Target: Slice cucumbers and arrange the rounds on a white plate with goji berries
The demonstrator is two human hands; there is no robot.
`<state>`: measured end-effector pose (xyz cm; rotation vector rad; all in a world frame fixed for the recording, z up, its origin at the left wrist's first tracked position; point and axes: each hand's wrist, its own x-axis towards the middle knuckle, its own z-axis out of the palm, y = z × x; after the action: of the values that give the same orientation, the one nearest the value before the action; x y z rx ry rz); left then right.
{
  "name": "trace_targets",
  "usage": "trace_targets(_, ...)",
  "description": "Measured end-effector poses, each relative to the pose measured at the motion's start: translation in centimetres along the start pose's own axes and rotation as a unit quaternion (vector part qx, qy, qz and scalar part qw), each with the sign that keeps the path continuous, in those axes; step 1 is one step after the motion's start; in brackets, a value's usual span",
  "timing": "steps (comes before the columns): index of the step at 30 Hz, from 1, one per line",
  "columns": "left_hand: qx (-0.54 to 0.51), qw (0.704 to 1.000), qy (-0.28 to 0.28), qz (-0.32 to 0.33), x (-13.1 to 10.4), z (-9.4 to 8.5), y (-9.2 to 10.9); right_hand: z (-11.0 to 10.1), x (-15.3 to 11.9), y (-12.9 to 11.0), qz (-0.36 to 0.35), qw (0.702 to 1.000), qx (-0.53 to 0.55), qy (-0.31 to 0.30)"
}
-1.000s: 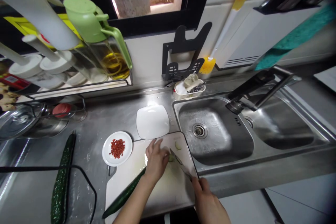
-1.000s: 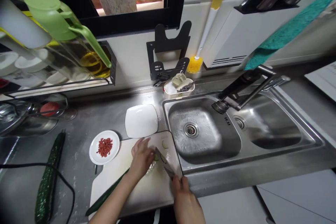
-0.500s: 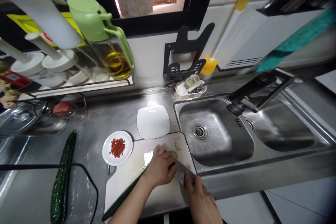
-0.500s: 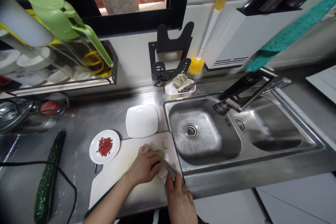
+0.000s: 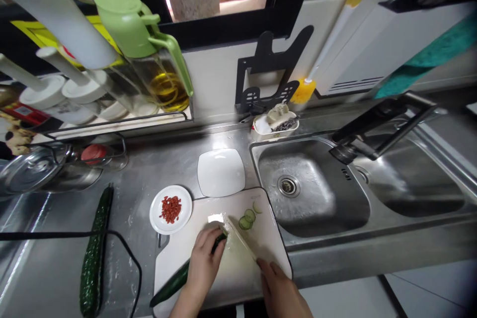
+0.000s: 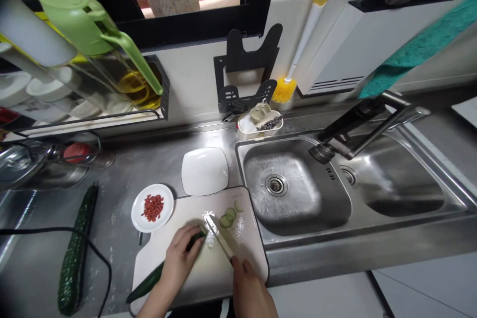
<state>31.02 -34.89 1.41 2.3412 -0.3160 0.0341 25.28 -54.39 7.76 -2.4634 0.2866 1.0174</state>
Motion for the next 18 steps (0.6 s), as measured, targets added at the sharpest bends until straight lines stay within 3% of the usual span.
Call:
trace_targets(7, 0.015, 1.000, 0.015, 0.010, -0.9, 0.7, -0.8, 0.9, 0.5, -1.9, -0.017, 0.997, -0.076, 0.001)
trace_targets(18, 0.026, 0.998, 0.035, 0.048, -2.0, 1.6, -1.7, 1.2, -0.6, -2.2, -0.026, 0.987, -0.160, -0.020)
